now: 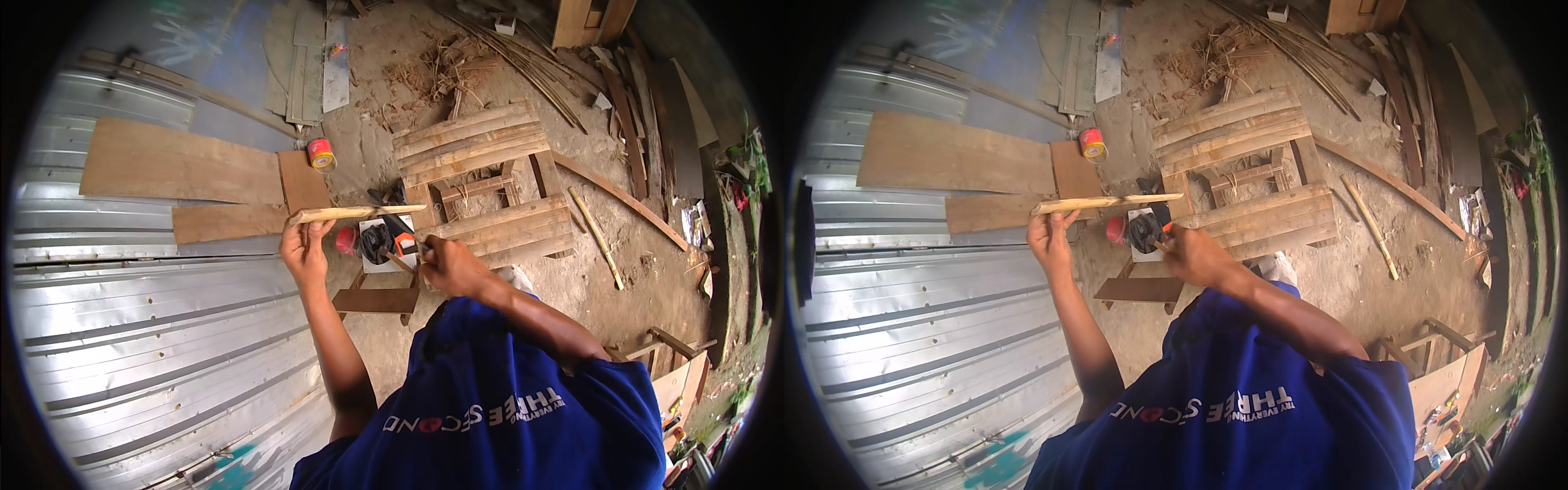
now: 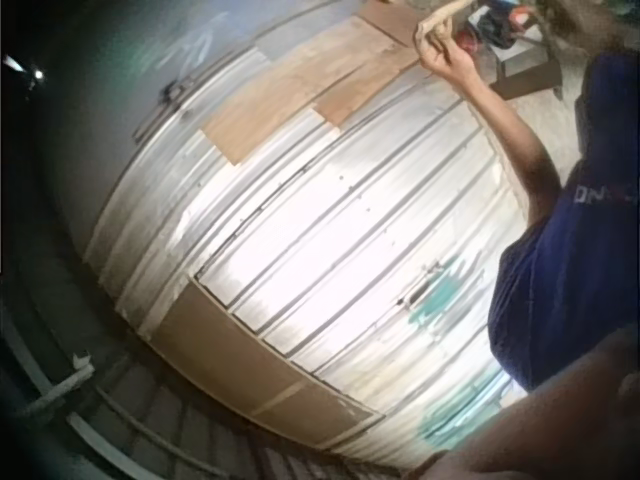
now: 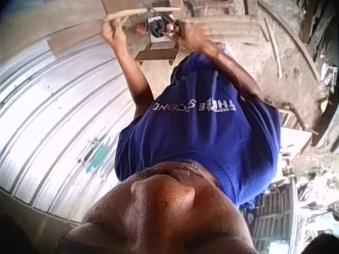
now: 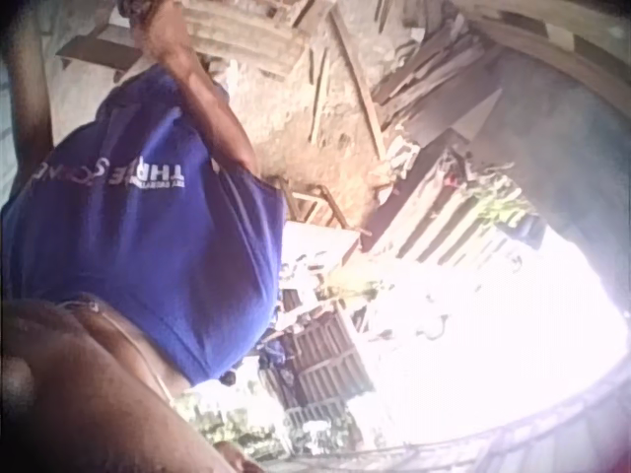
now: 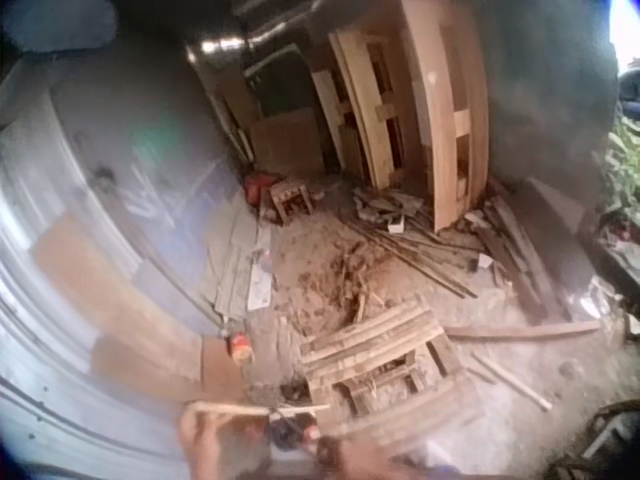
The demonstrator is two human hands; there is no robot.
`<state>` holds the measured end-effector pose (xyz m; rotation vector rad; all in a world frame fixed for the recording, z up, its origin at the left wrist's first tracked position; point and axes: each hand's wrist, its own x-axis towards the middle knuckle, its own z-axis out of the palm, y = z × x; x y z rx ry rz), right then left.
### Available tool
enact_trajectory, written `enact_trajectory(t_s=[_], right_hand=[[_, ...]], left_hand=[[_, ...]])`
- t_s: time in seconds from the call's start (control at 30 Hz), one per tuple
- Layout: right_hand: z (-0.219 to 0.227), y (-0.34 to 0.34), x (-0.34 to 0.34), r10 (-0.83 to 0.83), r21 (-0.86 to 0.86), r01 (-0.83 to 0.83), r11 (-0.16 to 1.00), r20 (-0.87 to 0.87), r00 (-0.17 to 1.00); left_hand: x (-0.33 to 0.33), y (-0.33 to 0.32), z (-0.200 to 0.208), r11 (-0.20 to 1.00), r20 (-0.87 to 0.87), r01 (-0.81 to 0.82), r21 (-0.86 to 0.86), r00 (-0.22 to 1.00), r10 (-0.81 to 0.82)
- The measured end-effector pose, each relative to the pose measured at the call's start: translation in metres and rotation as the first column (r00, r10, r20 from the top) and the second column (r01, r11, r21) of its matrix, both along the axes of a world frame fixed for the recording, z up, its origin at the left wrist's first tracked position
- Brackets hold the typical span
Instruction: The person saws a small wooden stick, then retrieves nails from a plastic bag and hammers them into a wooden pallet frame. The person repeatedly picks up nails and hammers them into the pallet while standing in a cluttered workshop.
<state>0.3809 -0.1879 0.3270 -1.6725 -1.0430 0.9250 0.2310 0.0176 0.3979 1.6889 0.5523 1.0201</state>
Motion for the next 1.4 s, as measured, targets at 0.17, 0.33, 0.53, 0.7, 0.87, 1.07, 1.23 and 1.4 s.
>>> enact_trajectory(t_s=[0.17,0.33,0.53,0.7,0.87,1.07,1.23,1.4], right_hand=[[0.044,0.013,-0.011,0.037,0.069,-0.036,0.997,-0.017,0.999],[0.010,0.019,0.002,0.005,-0.243,0.027,0.970,0.130,0.992],[0.004,0.009,-0.014,0.047,0.014,-0.047,0.999,0.000,0.999],[-0.007,0.013,-0.018,0.078,-0.143,-0.069,0.987,0.058,0.995],[-0.033,0.002,-0.013,0.068,-0.133,-0.051,0.990,0.129,0.989],[-0.057,-0.016,-0.011,0.030,-0.090,-0.019,0.996,0.115,0.993],[-0.071,-0.024,-0.003,-0.103,-0.256,0.154,0.954,0.200,0.974],[-0.083,-0.024,0.002,0.001,-0.249,0.048,0.967,0.194,0.981]], left_hand=[[-0.010,-0.007,-0.011,0.995,-0.018,0.087,0.042,0.996,-0.086],[-0.018,-0.009,-0.018,0.991,0.031,0.131,0.041,0.991,-0.132],[-0.027,-0.003,-0.028,0.994,0.079,0.107,-0.011,0.991,-0.106],[-0.042,0.004,-0.034,0.997,0.171,0.068,-0.034,0.983,-0.062],[-0.049,0.002,-0.040,0.995,0.135,0.086,-0.041,0.988,-0.080],[-0.042,-0.003,-0.046,0.997,0.164,0.057,-0.054,0.985,-0.047],[-0.041,-0.003,-0.044,0.998,0.187,0.044,-0.046,0.982,-0.035],[-0.035,0.002,-0.041,0.994,0.194,-0.030,-0.103,0.980,0.050]])
